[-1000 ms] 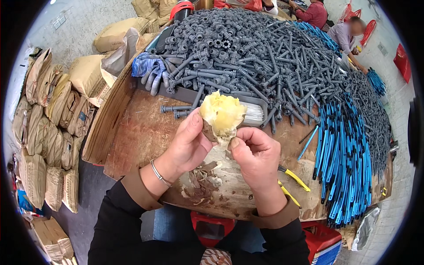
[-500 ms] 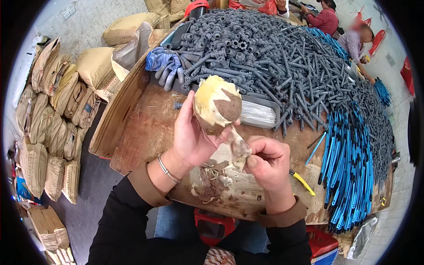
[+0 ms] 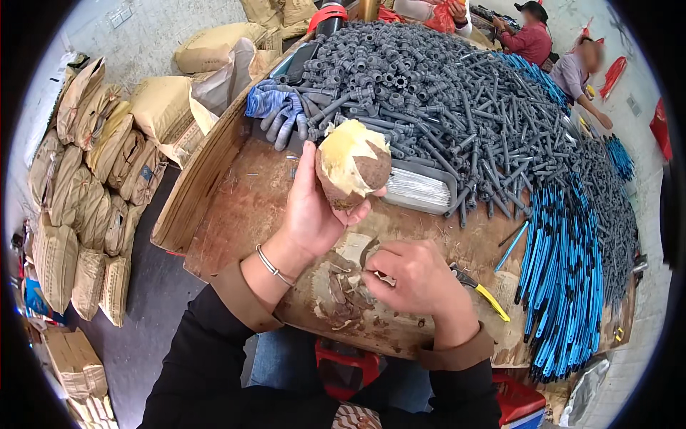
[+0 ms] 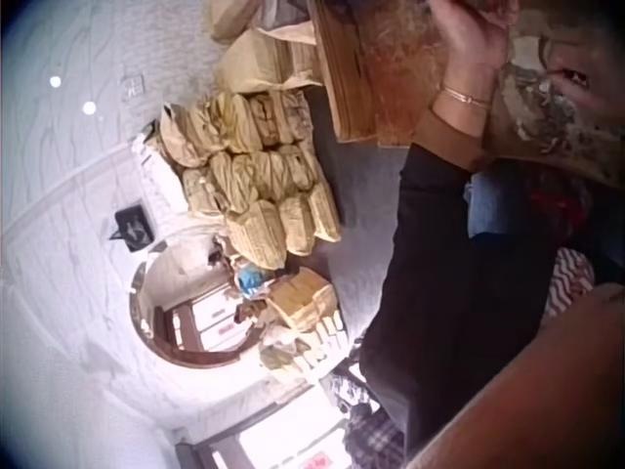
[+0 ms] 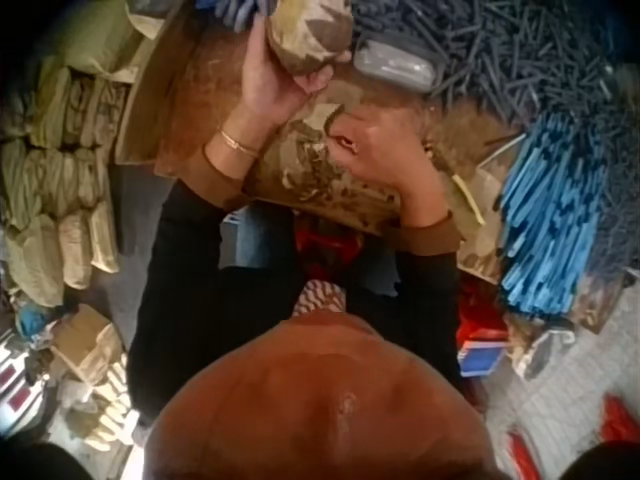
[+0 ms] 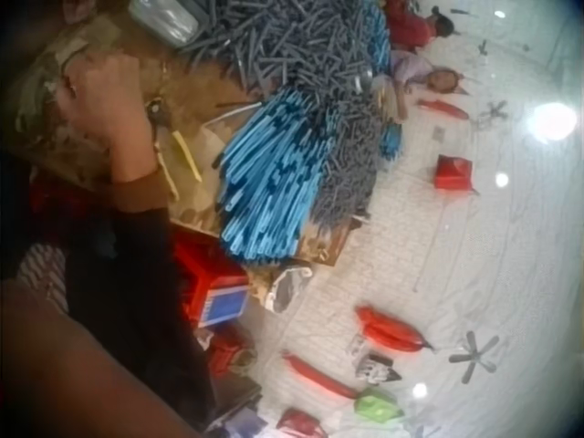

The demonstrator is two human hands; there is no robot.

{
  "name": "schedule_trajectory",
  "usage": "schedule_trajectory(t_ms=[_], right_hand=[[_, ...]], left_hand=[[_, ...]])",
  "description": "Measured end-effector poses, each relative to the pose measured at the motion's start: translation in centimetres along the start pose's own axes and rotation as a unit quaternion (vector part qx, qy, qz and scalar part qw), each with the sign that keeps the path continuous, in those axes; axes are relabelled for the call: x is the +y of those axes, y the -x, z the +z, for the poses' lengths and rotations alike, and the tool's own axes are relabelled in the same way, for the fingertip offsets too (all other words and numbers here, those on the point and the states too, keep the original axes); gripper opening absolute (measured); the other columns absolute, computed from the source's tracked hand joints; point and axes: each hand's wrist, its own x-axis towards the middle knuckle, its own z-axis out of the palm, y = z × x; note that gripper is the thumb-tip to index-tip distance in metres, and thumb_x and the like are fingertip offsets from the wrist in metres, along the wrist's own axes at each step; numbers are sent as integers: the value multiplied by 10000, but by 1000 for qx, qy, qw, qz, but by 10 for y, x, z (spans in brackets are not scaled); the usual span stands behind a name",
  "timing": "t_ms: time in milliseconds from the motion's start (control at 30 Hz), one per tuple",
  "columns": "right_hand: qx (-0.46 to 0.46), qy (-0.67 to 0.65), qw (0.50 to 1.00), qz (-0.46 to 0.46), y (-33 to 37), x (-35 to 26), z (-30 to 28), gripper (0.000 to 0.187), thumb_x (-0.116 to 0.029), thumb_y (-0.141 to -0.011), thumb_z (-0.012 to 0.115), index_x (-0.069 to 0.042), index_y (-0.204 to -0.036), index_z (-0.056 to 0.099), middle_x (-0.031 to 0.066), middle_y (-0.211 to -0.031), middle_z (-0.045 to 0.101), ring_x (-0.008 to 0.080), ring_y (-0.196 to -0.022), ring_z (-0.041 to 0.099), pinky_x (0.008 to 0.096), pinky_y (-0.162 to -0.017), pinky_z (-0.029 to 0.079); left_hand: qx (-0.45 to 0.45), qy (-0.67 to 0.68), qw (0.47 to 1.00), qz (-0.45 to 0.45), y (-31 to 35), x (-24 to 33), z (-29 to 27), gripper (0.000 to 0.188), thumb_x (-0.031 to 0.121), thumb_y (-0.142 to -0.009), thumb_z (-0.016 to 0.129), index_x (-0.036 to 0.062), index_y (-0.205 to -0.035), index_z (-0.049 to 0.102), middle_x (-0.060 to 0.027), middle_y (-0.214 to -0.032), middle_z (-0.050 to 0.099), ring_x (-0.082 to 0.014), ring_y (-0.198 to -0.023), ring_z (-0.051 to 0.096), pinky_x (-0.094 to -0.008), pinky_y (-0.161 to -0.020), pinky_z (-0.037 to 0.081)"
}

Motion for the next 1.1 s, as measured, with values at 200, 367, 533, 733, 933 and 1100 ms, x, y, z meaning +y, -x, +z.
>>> schedule_trajectory(t_ms=[200,367,533,733,933,1100], right_hand=[[56,-50,997,-14,-3,-1,0,112,-45,-685,712,-27,-741,617,80,-666,587,235,-559,577,311,-480,453],[309,2,951,19,-5,4,0,135,3,-740,681,16,-865,633,128,-753,628,226,-628,616,281,-562,492],[333,49,940,50,-2,7,1,138,32,-778,644,43,-914,624,138,-783,637,220,-650,625,269,-589,497],[323,33,941,95,0,6,0,142,7,-763,657,21,-898,615,142,-802,631,285,-669,622,334,-586,501],[317,14,941,122,-2,8,1,115,16,-768,640,22,-879,612,146,-783,627,285,-650,620,334,-570,495],[341,34,932,114,-4,5,1,110,28,-748,637,22,-855,616,135,-734,622,279,-605,613,332,-538,489]], left_hand=[[40,-46,997,-36,0,-8,8,712,644,-909,157,91,-1207,494,-171,-969,629,-192,-643,561,-260,-487,411],[-36,-28,999,-7,3,-16,0,652,568,-946,229,30,-1235,456,-109,-1157,571,-199,-987,585,-321,-812,494],[-30,-153,984,86,6,-27,5,521,453,-960,365,24,-1255,385,-103,-1186,526,-177,-1084,527,-330,-959,416],[-75,-255,953,147,10,-22,0,532,333,-893,584,35,-1256,333,-68,-1148,496,-131,-1055,502,-290,-937,404],[-57,-275,948,150,11,-21,1,582,288,-837,661,43,-1256,340,-55,-1138,490,-122,-1024,496,-278,-901,419],[-58,-282,947,144,14,-21,3,599,270,-819,686,49,-1256,341,-59,-1133,489,-128,-1040,492,-284,-878,439]])
